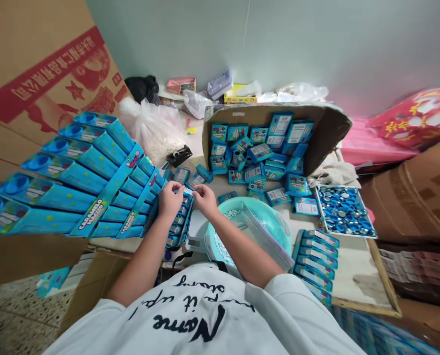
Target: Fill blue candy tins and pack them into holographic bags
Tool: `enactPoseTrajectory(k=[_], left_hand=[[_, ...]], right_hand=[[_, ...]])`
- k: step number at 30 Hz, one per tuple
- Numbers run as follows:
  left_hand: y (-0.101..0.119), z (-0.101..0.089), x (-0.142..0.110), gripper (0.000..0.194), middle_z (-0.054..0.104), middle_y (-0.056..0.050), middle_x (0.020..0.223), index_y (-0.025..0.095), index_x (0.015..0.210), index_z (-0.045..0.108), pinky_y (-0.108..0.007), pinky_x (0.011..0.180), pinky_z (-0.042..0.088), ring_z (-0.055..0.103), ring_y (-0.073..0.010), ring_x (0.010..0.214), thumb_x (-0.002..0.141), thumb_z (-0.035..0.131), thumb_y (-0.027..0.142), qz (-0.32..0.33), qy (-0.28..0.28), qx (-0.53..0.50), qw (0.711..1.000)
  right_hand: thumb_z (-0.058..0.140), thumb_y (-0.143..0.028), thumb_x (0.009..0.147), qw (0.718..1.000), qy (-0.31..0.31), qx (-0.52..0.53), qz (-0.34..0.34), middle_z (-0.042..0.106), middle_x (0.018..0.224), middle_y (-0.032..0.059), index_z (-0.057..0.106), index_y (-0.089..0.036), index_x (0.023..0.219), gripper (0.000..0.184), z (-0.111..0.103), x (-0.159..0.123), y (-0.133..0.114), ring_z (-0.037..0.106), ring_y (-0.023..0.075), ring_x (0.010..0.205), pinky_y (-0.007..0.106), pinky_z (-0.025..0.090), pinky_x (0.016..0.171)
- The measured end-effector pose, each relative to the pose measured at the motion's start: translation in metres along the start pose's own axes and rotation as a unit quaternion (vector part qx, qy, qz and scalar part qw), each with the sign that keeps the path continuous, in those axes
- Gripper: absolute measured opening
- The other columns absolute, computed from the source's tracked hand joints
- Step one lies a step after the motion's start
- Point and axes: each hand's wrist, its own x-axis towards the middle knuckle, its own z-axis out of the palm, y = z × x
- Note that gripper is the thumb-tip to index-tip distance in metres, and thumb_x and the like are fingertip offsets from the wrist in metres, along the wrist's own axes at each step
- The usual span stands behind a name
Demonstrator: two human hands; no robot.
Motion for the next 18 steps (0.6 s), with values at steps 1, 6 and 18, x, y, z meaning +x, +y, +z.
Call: enactPoseTrajectory(k=[1, 6, 18], left_hand=[[-0.001, 0.002, 0.0, 0.009, 0.066, -0.003, 0.076, 0.021, 0.075, 0.058, -0.031, 0.076, 0.048, 0.063, -0.0197, 0.078, 0.084, 0.062, 0.022, 0.003, 0.001, 0.014, 1.0], [-0.006, 0.002, 0.005, 0.008, 0.066, -0.004, 0.08, 0.022, 0.077, 0.059, -0.033, 0.079, 0.047, 0.061, -0.0215, 0.084, 0.084, 0.06, 0.021, 0.014, 0.001, 0.064, 0.998], [-0.015, 0.008, 0.008, 0.036, 0.063, -0.012, 0.113, 0.018, 0.111, 0.062, -0.038, 0.09, 0.052, 0.063, -0.0221, 0.092, 0.081, 0.049, 0.003, 0.004, 0.039, 0.094, 0.995]], right_hand=[[0.062, -0.037, 0.076, 1.0, -0.003, 0.003, 0.002, 0.062, 0.067, -0.0012, 0.065, -0.02, 0.096, 0.026, -0.001, 0.001, 0.003, 0.057, 0.0183, 0.063, 0.03, 0.046, 0.061], [0.065, -0.036, 0.076, 0.999, -0.03, 0.025, 0.011, 0.061, 0.068, -0.002, 0.064, -0.023, 0.1, 0.028, -0.001, 0.006, 0.013, 0.056, 0.0186, 0.065, 0.03, 0.045, 0.062], [0.071, -0.05, 0.075, 0.97, -0.06, 0.157, 0.175, 0.053, 0.06, -0.0084, 0.05, -0.024, 0.11, 0.048, 0.02, 0.004, 0.035, 0.054, 0.0145, 0.052, 0.03, 0.051, 0.056]])
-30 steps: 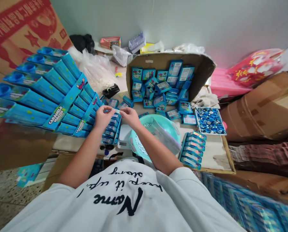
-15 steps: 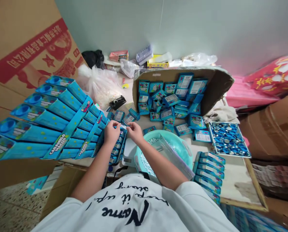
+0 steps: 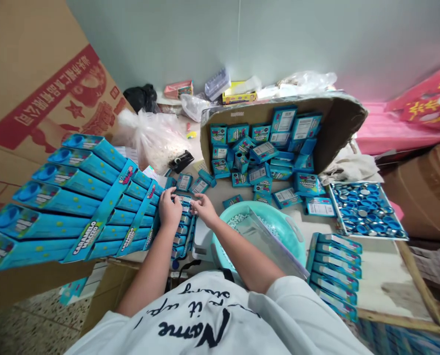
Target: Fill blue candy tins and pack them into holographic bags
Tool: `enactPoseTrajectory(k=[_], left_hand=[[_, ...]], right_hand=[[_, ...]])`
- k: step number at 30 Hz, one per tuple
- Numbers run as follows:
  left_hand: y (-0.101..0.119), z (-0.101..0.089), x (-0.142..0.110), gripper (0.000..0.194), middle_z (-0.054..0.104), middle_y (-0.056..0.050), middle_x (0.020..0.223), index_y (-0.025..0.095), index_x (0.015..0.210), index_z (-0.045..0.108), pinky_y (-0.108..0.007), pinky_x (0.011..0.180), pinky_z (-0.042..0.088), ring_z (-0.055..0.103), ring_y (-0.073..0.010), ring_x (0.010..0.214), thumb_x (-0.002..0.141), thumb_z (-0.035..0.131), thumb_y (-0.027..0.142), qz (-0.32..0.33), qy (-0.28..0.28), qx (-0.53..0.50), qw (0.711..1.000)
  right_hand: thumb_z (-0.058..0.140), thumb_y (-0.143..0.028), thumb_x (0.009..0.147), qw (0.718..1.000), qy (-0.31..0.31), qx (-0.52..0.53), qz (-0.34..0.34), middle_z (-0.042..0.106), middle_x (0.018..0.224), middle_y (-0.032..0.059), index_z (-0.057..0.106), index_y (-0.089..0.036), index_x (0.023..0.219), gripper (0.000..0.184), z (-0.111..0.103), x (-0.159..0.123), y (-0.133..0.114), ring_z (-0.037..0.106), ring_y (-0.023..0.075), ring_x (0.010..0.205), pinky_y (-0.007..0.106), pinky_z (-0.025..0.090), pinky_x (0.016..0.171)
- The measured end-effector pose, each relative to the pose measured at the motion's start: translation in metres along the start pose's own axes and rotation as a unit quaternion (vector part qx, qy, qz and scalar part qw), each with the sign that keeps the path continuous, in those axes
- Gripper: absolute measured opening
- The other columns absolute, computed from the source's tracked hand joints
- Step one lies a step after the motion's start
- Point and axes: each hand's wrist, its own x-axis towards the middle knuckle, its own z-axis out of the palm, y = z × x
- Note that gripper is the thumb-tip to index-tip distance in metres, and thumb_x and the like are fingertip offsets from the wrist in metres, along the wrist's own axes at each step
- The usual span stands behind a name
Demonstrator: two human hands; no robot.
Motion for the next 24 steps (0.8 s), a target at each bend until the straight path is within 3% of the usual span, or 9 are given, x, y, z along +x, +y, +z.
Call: enactPoseTrajectory(k=[3, 6, 9, 11, 13, 14, 16, 18, 24], left_hand=[[0.003, -0.002, 0.002, 0.04, 0.064, -0.014, 0.116, 0.017, 0.119, 0.06, -0.041, 0.092, 0.053, 0.064, -0.0236, 0.096, 0.083, 0.048, 0.004, 0.003, -0.006, -0.014, 1.0], [0.006, -0.022, -0.017, 0.033, 0.063, -0.014, 0.121, 0.018, 0.118, 0.06, -0.042, 0.102, 0.049, 0.061, -0.0253, 0.114, 0.088, 0.049, 0.013, 0.026, -0.013, -0.039, 0.999], [0.0, -0.056, -0.074, 0.019, 0.067, -0.01, 0.111, 0.023, 0.105, 0.064, -0.04, 0.105, 0.048, 0.062, -0.0237, 0.113, 0.091, 0.052, 0.025, 0.04, -0.015, -0.065, 0.997], [-0.013, -0.077, -0.124, 0.013, 0.067, -0.009, 0.107, 0.026, 0.098, 0.062, -0.04, 0.105, 0.048, 0.063, -0.0245, 0.112, 0.087, 0.06, 0.033, -0.034, 0.012, -0.107, 0.994], [-0.028, -0.088, -0.169, 0.037, 0.06, -0.009, 0.124, 0.029, 0.113, 0.055, -0.04, 0.109, 0.046, 0.056, -0.0253, 0.124, 0.081, 0.07, 0.04, -0.242, 0.077, -0.187, 0.949], [-0.035, -0.09, -0.185, 0.049, 0.057, -0.007, 0.129, 0.031, 0.123, 0.049, -0.039, 0.11, 0.044, 0.052, -0.0248, 0.13, 0.08, 0.071, 0.041, -0.358, 0.093, -0.249, 0.895], [-0.046, -0.087, -0.204, 0.057, 0.056, -0.009, 0.131, 0.03, 0.132, 0.041, -0.043, 0.108, 0.046, 0.051, -0.0256, 0.133, 0.084, 0.066, 0.045, -0.501, 0.084, -0.345, 0.789], [-0.051, -0.08, -0.207, 0.048, 0.061, -0.011, 0.124, 0.027, 0.13, 0.046, -0.045, 0.102, 0.051, 0.057, -0.0263, 0.126, 0.089, 0.056, 0.05, -0.536, 0.05, -0.415, 0.733], [-0.046, -0.07, -0.187, 0.039, 0.068, -0.008, 0.123, 0.026, 0.113, 0.063, -0.038, 0.103, 0.053, 0.062, -0.022, 0.122, 0.087, 0.061, 0.054, -0.462, 0.005, -0.529, 0.712]], right_hand=[[0.077, -0.05, 0.072, 0.997, 0.01, -0.004, 0.074, 0.051, 0.053, -0.0081, 0.054, -0.021, 0.102, 0.048, -0.006, -0.005, 0.01, 0.05, 0.0143, 0.046, 0.029, 0.049, 0.049], [0.08, -0.049, 0.07, 0.993, 0.026, -0.013, 0.118, 0.057, 0.058, -0.0035, 0.058, -0.02, 0.09, 0.042, -0.009, -0.012, 0.014, 0.055, 0.0144, 0.052, 0.027, 0.049, 0.05], [0.071, -0.058, 0.076, 0.99, 0.037, -0.01, 0.136, 0.064, 0.073, 0.001, 0.061, -0.019, 0.088, 0.042, -0.008, -0.014, 0.009, 0.06, 0.0159, 0.064, 0.027, 0.05, 0.056], [0.061, -0.065, 0.081, 0.989, 0.036, 0.002, 0.142, 0.066, 0.081, 0.0027, 0.063, -0.02, 0.093, 0.047, -0.005, -0.011, 0.002, 0.062, 0.0172, 0.069, 0.029, 0.051, 0.059], [0.053, -0.07, 0.084, 0.989, 0.033, 0.015, 0.144, 0.066, 0.083, 0.0034, 0.063, -0.021, 0.1, 0.052, -0.002, -0.006, -0.007, 0.063, 0.0182, 0.07, 0.03, 0.051, 0.061], [0.05, -0.072, 0.084, 0.989, 0.031, 0.02, 0.144, 0.066, 0.083, 0.0036, 0.063, -0.022, 0.102, 0.055, 0.001, -0.004, -0.011, 0.063, 0.0188, 0.07, 0.031, 0.051, 0.061], [0.049, -0.075, 0.082, 0.989, 0.026, 0.018, 0.145, 0.066, 0.08, 0.0038, 0.063, -0.022, 0.1, 0.057, 0.007, -0.001, -0.019, 0.063, 0.0202, 0.069, 0.032, 0.051, 0.06], [0.052, -0.075, 0.079, 0.99, 0.015, 0.002, 0.143, 0.066, 0.077, 0.004, 0.063, -0.022, 0.095, 0.057, 0.014, -0.003, -0.025, 0.062, 0.0209, 0.067, 0.032, 0.049, 0.058], [0.069, -0.067, 0.072, 0.995, 0.011, -0.043, 0.092, 0.063, 0.069, -0.0014, 0.06, -0.022, 0.087, 0.047, 0.025, -0.026, -0.035, 0.056, 0.0161, 0.06, 0.027, 0.043, 0.054]])
